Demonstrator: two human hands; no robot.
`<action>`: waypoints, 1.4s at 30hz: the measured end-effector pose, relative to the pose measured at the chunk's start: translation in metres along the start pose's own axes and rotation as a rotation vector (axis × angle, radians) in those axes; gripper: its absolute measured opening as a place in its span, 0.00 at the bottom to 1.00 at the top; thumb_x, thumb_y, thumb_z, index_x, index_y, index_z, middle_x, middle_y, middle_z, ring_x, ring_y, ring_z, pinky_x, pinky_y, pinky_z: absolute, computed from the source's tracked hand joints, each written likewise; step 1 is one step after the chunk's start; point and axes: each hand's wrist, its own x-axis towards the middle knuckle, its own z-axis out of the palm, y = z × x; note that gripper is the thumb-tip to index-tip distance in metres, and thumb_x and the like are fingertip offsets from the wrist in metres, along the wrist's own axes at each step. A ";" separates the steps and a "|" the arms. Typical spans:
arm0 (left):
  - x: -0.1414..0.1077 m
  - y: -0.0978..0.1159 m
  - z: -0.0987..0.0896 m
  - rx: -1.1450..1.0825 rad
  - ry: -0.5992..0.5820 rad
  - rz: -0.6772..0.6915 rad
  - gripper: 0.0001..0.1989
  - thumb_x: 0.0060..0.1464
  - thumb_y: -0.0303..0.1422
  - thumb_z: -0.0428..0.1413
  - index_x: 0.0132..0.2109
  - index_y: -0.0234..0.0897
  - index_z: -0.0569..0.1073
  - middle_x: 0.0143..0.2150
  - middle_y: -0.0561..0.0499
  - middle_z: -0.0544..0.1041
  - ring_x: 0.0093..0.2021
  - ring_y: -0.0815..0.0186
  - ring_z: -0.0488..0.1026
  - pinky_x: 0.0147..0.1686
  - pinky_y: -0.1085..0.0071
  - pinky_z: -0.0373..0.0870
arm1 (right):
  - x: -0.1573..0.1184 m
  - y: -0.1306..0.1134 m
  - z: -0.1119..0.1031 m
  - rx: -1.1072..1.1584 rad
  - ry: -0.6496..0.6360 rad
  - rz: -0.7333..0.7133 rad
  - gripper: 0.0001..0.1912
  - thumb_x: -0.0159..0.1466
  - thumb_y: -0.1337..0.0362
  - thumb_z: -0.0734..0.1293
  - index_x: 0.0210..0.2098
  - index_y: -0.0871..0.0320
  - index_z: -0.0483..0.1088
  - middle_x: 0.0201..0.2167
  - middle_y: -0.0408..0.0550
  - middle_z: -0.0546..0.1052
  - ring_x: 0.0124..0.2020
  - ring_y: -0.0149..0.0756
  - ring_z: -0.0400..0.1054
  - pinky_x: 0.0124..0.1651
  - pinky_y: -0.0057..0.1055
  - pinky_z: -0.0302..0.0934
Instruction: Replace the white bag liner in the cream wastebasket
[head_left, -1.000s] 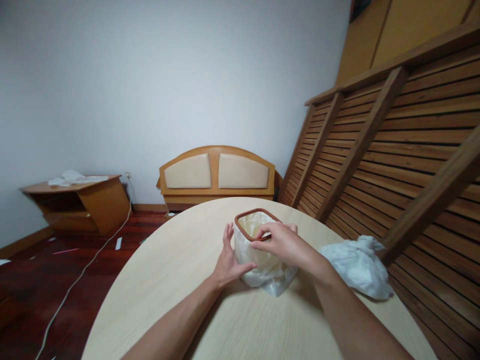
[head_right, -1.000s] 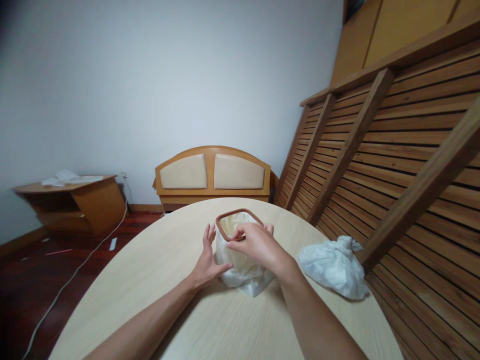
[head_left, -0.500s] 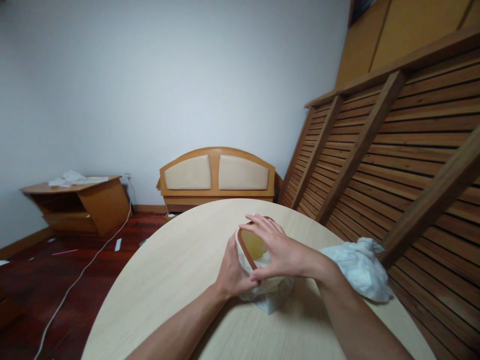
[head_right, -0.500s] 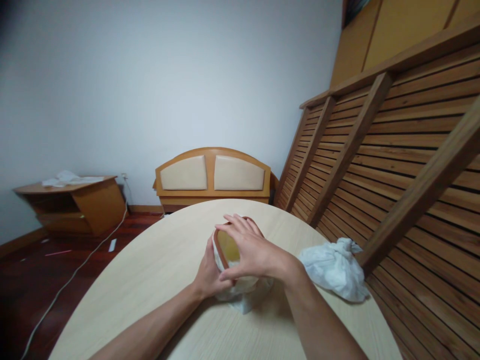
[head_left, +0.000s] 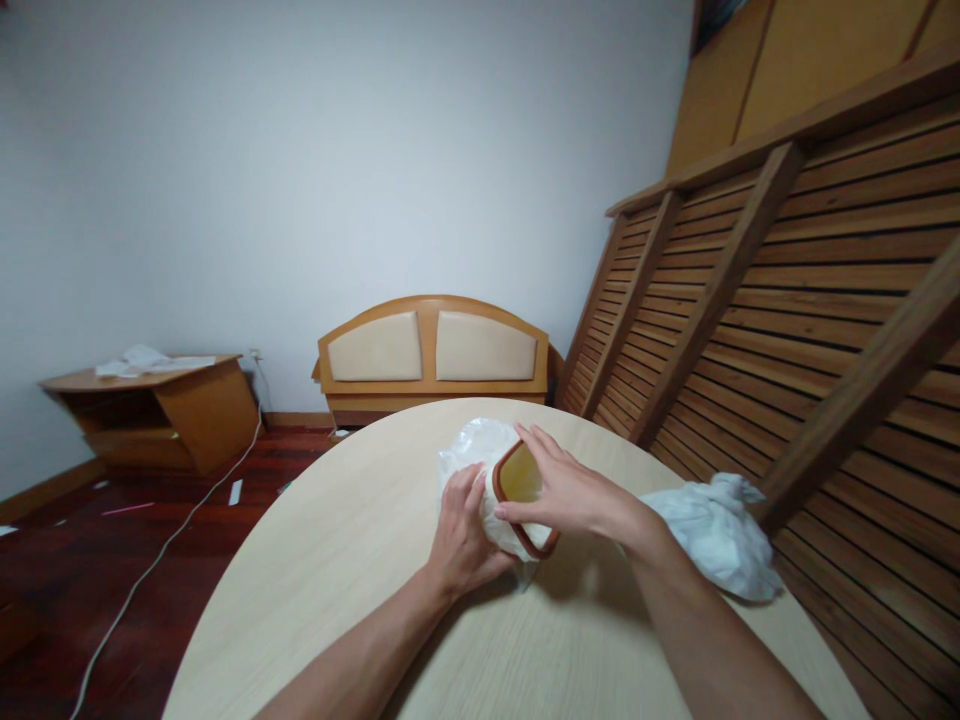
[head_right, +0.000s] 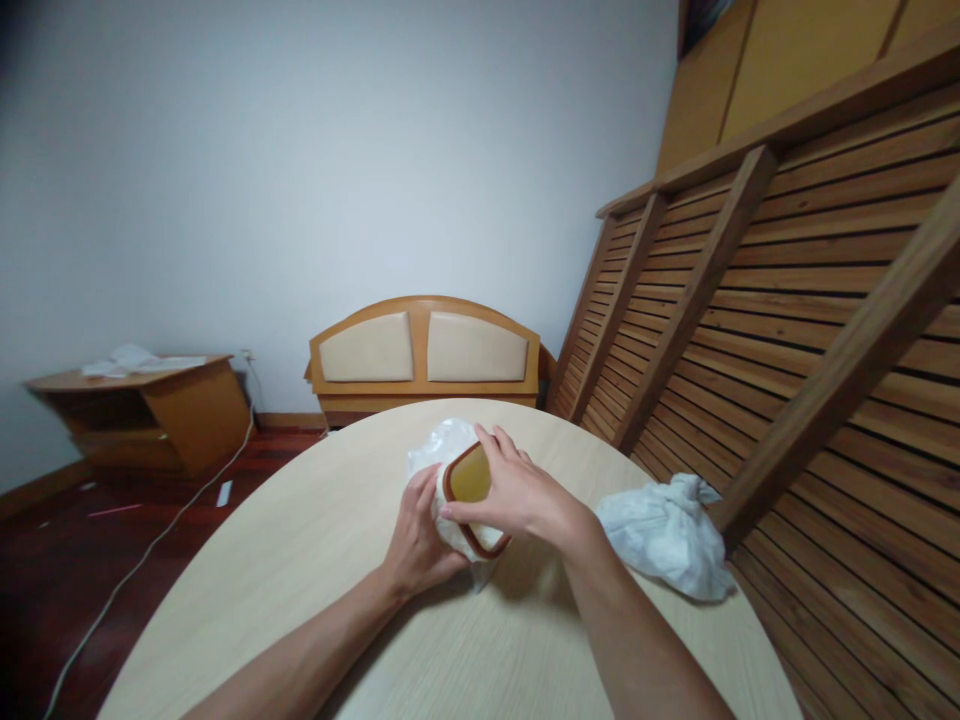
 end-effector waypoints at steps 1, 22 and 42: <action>0.000 0.000 0.000 0.006 -0.003 0.004 0.56 0.48 0.42 0.67 0.73 0.39 0.41 0.66 0.33 0.61 0.66 0.44 0.62 0.61 0.43 0.66 | -0.001 -0.002 0.000 -0.008 -0.012 0.023 0.67 0.50 0.37 0.73 0.75 0.57 0.37 0.76 0.60 0.43 0.74 0.59 0.42 0.71 0.53 0.46; 0.000 -0.002 0.000 0.020 -0.016 -0.026 0.55 0.47 0.41 0.68 0.72 0.38 0.43 0.65 0.32 0.61 0.66 0.44 0.62 0.61 0.42 0.66 | 0.000 -0.005 -0.002 -0.066 0.042 -0.007 0.60 0.51 0.39 0.73 0.74 0.54 0.47 0.69 0.60 0.58 0.64 0.60 0.62 0.63 0.51 0.57; 0.000 -0.009 -0.003 0.049 0.044 -0.061 0.58 0.46 0.43 0.69 0.73 0.41 0.43 0.65 0.34 0.61 0.65 0.45 0.63 0.61 0.43 0.66 | 0.000 0.003 0.006 0.003 -0.002 0.018 0.73 0.46 0.35 0.75 0.75 0.53 0.31 0.74 0.62 0.48 0.71 0.62 0.51 0.68 0.54 0.51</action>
